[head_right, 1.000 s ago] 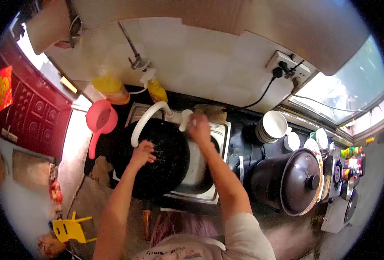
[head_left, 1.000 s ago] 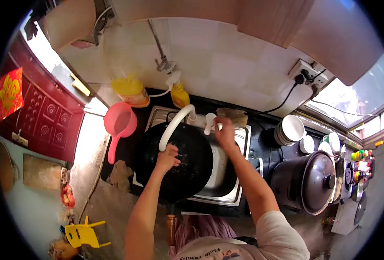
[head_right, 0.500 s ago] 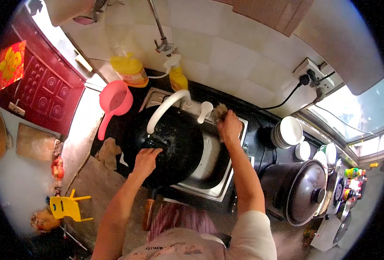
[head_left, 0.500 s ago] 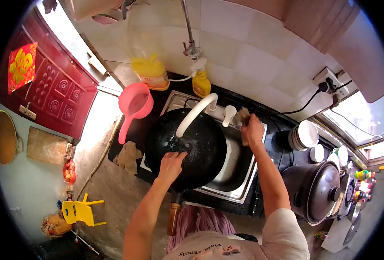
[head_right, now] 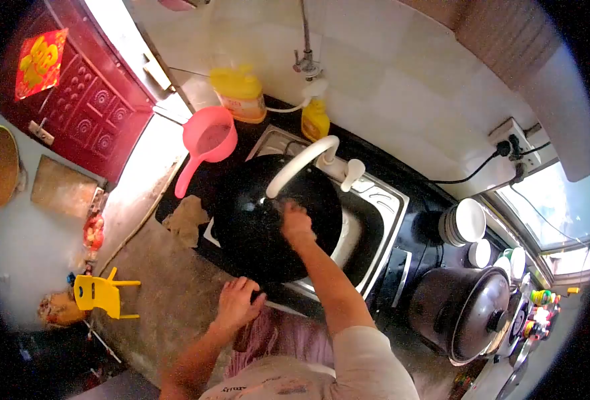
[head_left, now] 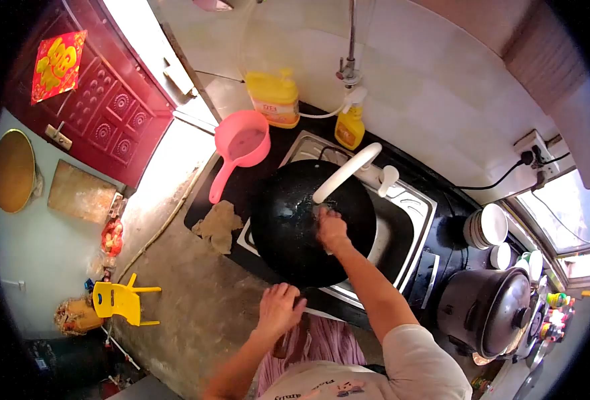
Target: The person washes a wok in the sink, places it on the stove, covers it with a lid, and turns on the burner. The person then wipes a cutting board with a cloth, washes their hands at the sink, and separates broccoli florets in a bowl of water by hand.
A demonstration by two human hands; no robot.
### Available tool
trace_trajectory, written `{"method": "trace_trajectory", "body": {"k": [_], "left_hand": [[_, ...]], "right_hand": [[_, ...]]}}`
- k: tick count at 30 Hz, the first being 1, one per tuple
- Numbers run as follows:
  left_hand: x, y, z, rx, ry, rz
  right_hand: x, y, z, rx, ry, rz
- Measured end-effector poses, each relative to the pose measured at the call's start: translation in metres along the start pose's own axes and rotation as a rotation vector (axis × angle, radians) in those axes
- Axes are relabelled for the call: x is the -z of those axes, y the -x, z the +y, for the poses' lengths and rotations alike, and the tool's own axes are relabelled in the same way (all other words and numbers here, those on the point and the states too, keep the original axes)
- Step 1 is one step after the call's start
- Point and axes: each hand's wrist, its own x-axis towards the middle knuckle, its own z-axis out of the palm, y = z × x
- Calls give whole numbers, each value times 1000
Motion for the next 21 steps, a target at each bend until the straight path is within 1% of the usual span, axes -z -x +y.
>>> {"method": "trace_trajectory", "body": {"k": [3, 4, 5, 7, 8, 9, 10, 11, 12, 14, 15, 17, 19, 20, 21], "left_hand": [[11, 12, 16, 50, -76, -56], [5, 19, 15, 82, -111, -119], [4, 26, 15, 116, -116, -156], [6, 40, 18, 186, -131, -237], [3, 48, 12, 228, -87, -244], [5, 48, 10, 342, -54, -276], [10, 50, 11, 458, -21, -310], [13, 53, 10, 575, 12, -346], [8, 57, 5, 621, 60, -421], [-8, 64, -9, 702, 159, -565], [-9, 66, -9, 691, 183, -507], [-13, 71, -5, 661, 237, -398], [-14, 73, -7, 633, 265, -392], [-13, 73, -7, 619, 277, -387], [-13, 72, -6, 620, 279, -371]], "right_hand": [[8, -1, 2, 226, -43, -99], [26, -9, 6, 134, -108, -218], [30, -9, 13, 147, -138, -33], [33, -28, 15, -60, -152, 100], [32, -36, 14, -91, -200, 247], [32, -43, 9, -123, -251, 391], [29, -52, 0, -195, -411, 435], [25, -61, -13, -166, -514, 421], [19, -69, -26, -138, -615, 404], [21, -74, -56, -63, -532, 289], [30, -70, -72, -18, -347, 187], [20, -66, -86, 202, -365, 52], [21, -33, -90, 474, -418, 131], [30, -26, -90, 580, -454, -68], [35, -10, -91, 630, -377, -193]]}}
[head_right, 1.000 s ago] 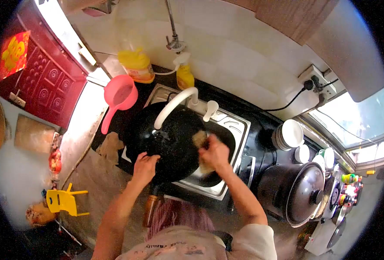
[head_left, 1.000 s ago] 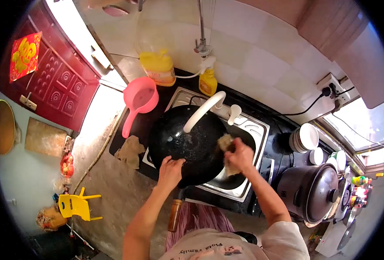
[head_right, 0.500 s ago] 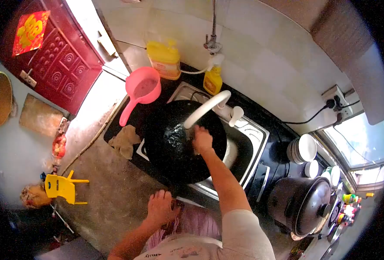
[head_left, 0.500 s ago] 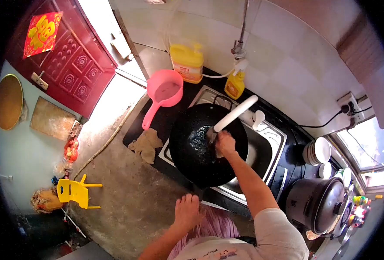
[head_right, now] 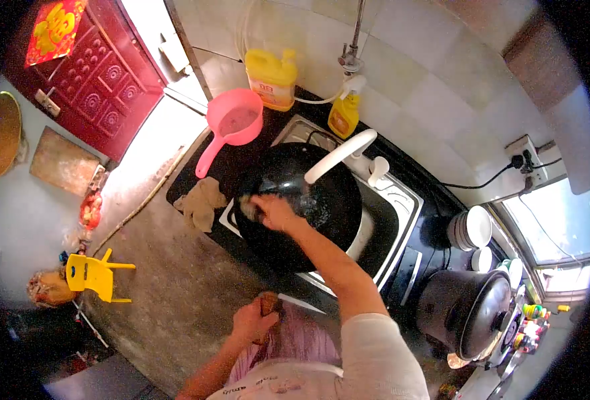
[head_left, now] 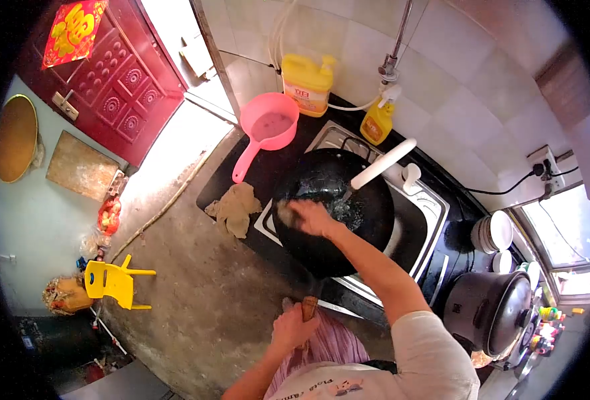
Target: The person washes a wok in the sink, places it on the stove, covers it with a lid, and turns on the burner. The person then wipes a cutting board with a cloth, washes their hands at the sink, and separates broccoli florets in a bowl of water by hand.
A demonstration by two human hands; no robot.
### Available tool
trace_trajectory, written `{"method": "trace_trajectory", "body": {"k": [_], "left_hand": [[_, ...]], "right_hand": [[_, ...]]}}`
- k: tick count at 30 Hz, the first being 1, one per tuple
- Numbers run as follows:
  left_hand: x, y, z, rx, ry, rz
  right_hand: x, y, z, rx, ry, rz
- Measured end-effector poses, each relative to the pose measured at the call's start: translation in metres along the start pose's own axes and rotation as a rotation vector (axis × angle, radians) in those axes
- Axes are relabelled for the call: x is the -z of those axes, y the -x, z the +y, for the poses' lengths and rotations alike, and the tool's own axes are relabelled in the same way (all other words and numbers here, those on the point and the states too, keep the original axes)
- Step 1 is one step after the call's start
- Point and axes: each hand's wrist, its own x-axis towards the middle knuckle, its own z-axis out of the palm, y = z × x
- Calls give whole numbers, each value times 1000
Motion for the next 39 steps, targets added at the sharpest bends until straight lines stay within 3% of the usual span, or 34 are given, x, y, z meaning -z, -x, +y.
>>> {"method": "trace_trajectory", "body": {"k": [1, 4, 7, 10, 15, 16, 18, 22, 23, 24, 26, 28, 31, 32, 34, 36, 38, 39], "left_hand": [[1, 0, 2, -3, 4, 16], [-1, 1, 1, -5, -7, 69], [5, 2, 2, -7, -6, 59], [8, 2, 2, 5, -10, 32], [1, -4, -5, 11, -15, 17], [4, -3, -3, 32, -15, -6], [6, -3, -4, 41, -13, -26], [7, -2, -4, 47, -21, -22], [7, -3, -3, 59, -36, -27], [5, -4, -5, 41, -3, -20], [-1, -4, -12, 8, 58, -3], [5, -3, -8, 11, 63, -8], [4, -2, -8, 15, 50, -11], [2, -4, -9, 11, 45, -10], [-2, -6, -10, 3, 17, 18], [0, -4, -9, 6, 9, 21], [4, -4, -6, 13, 23, -2], [4, -4, -5, 10, 19, -1]], "right_hand": [[9, 16, -14, -16, 14, -172], [20, 71, -19, 40, 19, -383], [41, 114, 3, 32, 189, -446], [65, 105, 28, -268, 573, -534], [22, 78, 77, -545, 661, 70], [16, 75, 59, -557, 644, 24], [19, 77, 31, -366, 577, -110], [14, 71, 60, -342, 333, 115], [14, 66, 72, -351, 300, 297], [19, 49, 78, -573, 275, 275], [22, 25, 84, -676, 52, 560], [14, -9, 92, -509, -228, 806], [23, -46, 52, -573, -203, 574], [17, -54, 41, -494, -31, 525], [-7, -52, 17, -190, -42, 573], [2, -24, -12, -100, -265, 166], [-16, 16, -11, 107, -304, -16], [-3, 39, -22, 29, -231, -181]]}}
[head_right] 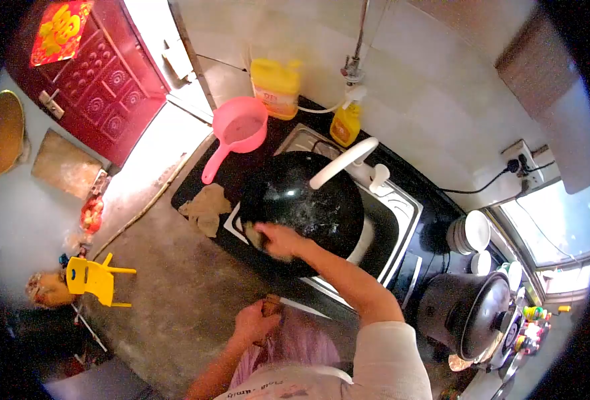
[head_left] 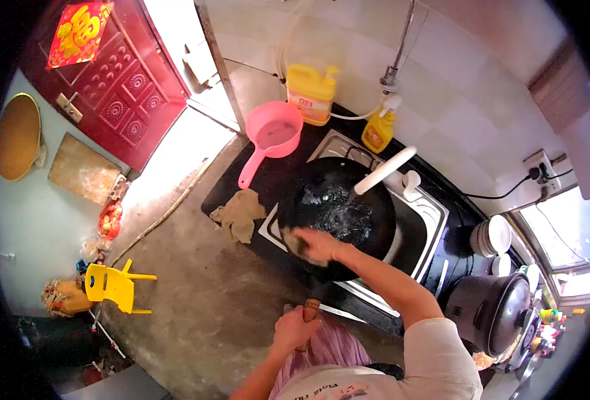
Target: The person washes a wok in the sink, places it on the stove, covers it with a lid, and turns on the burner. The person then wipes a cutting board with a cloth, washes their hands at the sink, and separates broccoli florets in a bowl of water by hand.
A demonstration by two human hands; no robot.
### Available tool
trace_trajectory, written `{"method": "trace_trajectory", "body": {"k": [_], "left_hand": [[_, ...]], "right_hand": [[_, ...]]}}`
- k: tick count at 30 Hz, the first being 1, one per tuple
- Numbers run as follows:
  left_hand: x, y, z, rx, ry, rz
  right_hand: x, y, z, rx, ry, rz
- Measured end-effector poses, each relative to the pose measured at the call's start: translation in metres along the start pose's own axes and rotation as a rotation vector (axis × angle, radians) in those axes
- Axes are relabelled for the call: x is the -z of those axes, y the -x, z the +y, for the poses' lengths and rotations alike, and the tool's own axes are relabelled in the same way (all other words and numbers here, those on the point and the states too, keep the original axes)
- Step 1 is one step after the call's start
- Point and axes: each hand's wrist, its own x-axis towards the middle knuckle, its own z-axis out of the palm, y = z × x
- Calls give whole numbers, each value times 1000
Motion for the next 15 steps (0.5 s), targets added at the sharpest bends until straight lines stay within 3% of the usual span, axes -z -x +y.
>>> {"method": "trace_trajectory", "body": {"k": [3, 6, 9, 10, 11, 13, 15], "left_hand": [[-2, -1, -3, -12, -7, 16], [-5, 1, -5, -41, 10, 80], [-3, 4, -1, -48, 12, 105], [3, 5, 5, -32, 17, 69], [5, 5, 7, -13, 23, 31], [-4, -1, -5, -17, 13, 35], [-8, -1, -9, -22, -6, 40]], "right_hand": [[23, 62, -11, -149, 197, -288], [37, 86, 30, -313, 531, -325], [61, 71, 64, -388, 938, -230], [92, 67, 32, -440, 911, -114], [92, 60, 70, -412, 896, 22], [120, 50, 53, -667, 824, 238], [127, 54, 78, -378, 1108, 155]]}}
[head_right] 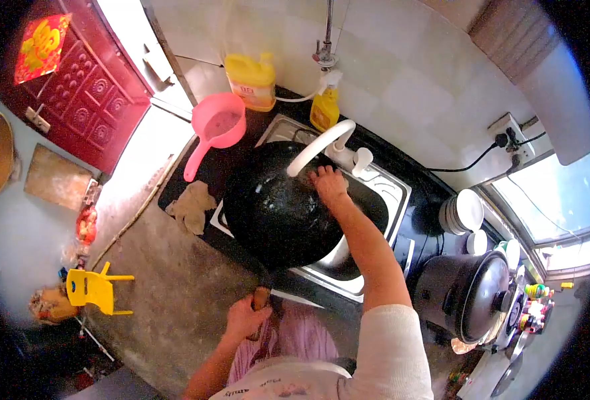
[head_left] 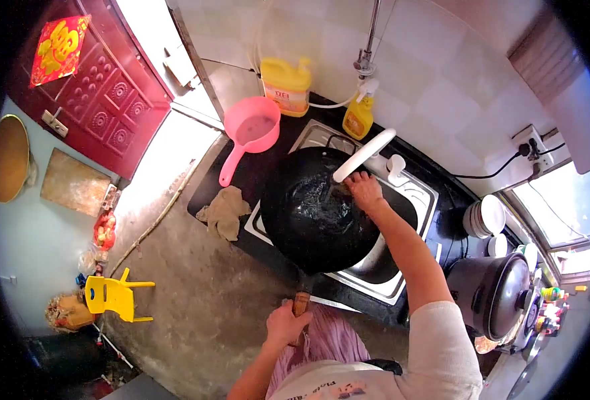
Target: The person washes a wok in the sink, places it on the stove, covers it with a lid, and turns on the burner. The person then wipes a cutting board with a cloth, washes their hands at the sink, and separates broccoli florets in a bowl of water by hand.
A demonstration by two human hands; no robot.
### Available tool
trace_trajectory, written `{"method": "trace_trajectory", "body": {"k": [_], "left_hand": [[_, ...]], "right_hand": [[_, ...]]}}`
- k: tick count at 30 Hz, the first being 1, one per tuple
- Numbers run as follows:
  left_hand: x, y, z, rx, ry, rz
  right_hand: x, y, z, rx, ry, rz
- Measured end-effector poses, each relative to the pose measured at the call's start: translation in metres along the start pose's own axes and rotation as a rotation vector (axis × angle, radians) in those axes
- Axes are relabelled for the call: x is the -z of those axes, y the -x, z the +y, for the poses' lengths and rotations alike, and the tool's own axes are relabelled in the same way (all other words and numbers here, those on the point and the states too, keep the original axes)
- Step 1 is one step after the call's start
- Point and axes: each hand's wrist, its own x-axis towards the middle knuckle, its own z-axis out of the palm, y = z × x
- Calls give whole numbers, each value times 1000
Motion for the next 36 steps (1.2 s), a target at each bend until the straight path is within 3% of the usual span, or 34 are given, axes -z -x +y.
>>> {"method": "trace_trajectory", "body": {"k": [2, 4, 6, 10, 14, 17, 20, 22, 24, 26, 29, 32, 34, 36], "left_hand": [[4, 1, 6, -8, -18, 10], [2, 0, 2, -30, 14, 19], [5, -1, 3, -26, 27, 11], [16, 2, 12, 14, 24, -57], [11, -5, 3, 9, 33, -63], [12, -6, 3, 25, -5, -71], [9, -6, 0, 28, -27, -37], [13, -5, 3, 26, 13, -55], [12, -6, -1, 8, 46, -72], [6, -9, -11, -29, 66, -83], [13, -5, 0, -9, 48, -44], [7, -9, -5, 27, 24, -98], [14, -8, 2, 6, 13, -89], [15, -5, 5, -7, -2, -67]], "right_hand": [[-5, 10, -13, -98, -109, -286], [-27, 25, -43, -115, -65, -322], [-62, 34, -76, -202, -269, -393], [-14, 31, -118, -333, -727, -457], [-16, -4, -159, -487, -1069, -389], [-74, -39, -191, -667, -1350, -49], [-67, -62, -171, -643, -1803, -12], [0, -56, -137, -529, -1526, 91], [-28, -76, -125, -587, -1379, 339], [-12, -85, -102, -507, -1017, 570], [-10, -100, -115, -509, -947, 330], [-7, -83, -137, -144, -889, 261], [10, -60, -154, 37, -960, -23], [32, -22, -165, 105, -894, -103]]}}
